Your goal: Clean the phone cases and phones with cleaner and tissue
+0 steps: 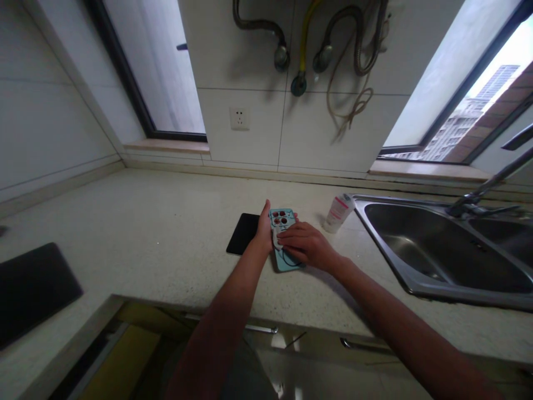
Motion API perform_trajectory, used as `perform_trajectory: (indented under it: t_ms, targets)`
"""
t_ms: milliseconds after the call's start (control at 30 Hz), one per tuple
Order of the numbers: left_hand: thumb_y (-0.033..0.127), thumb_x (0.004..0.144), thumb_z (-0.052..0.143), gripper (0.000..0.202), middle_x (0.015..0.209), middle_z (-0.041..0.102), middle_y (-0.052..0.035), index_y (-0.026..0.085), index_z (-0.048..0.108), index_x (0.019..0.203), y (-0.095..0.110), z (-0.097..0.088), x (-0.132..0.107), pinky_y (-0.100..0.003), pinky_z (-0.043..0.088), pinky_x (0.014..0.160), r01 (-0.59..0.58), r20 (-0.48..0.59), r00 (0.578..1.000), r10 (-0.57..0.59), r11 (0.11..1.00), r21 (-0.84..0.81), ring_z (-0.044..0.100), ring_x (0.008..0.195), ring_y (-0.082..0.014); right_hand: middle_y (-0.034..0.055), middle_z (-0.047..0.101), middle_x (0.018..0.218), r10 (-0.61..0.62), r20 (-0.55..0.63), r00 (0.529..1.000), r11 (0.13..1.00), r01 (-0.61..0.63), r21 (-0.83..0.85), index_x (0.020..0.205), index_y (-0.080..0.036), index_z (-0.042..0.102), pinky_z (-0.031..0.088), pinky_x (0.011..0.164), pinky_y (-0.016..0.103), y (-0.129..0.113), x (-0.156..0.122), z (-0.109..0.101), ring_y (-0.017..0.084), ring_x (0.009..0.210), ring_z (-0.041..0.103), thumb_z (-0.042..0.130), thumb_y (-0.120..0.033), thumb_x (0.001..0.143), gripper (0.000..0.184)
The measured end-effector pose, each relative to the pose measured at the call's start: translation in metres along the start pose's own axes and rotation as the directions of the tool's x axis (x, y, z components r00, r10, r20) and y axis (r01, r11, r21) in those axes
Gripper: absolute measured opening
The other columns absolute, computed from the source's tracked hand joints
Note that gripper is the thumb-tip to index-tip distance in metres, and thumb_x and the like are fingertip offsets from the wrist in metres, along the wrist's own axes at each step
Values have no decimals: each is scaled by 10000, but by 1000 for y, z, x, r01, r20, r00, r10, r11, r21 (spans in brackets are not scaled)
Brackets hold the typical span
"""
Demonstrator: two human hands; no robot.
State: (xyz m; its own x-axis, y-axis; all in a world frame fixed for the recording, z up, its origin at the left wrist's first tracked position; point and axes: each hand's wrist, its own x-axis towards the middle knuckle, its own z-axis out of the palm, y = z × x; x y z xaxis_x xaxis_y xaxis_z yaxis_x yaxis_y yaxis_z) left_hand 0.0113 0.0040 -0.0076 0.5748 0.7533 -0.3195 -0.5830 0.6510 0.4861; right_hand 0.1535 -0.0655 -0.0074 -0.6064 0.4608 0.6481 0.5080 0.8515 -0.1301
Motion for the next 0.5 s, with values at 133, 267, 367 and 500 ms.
perform_trajectory:
  t_ms: [133, 267, 367, 500]
  targets:
    - [711, 905, 323, 722, 686, 693, -137, 94, 697, 885, -1, 0, -1, -355, 547, 595, 58, 75, 996, -58, 998, 2, 683, 617, -248, 78, 747, 962, 63, -11, 998, 993, -64, -99, 985, -239, 747, 511, 840, 409, 9, -3, -7, 221, 907, 649, 577, -241, 927, 180]
    - [710, 895, 354, 671, 673, 685, -132, 122, 658, 789, -1, -2, 2, -365, 543, 586, 108, 161, 981, -104, 994, -17, 672, 600, -245, 96, 713, 910, 168, -86, 982, 962, -182, -203, 937, -197, 740, 498, 766, 371, 18, -6, -13, 226, 848, 606, 578, -239, 916, 169]
    - [668, 914, 375, 605, 595, 647, -106, 153, 595, 684, -3, -2, 3, -350, 539, 586, 120, 176, 977, -117, 993, -9, 659, 573, -232, 95, 680, 853, 254, -149, 956, 923, -285, -257, 921, -185, 735, 486, 735, 363, 23, -9, -15, 226, 805, 581, 566, -228, 909, 175]
    - [636, 932, 391, 575, 495, 574, -55, 178, 532, 614, -6, 1, 2, -329, 537, 591, 123, 192, 974, -120, 992, -2, 620, 502, -196, 92, 654, 846, 311, -233, 921, 883, -371, -287, 924, -190, 732, 478, 724, 366, 22, -9, -14, 232, 801, 573, 557, -235, 916, 181]
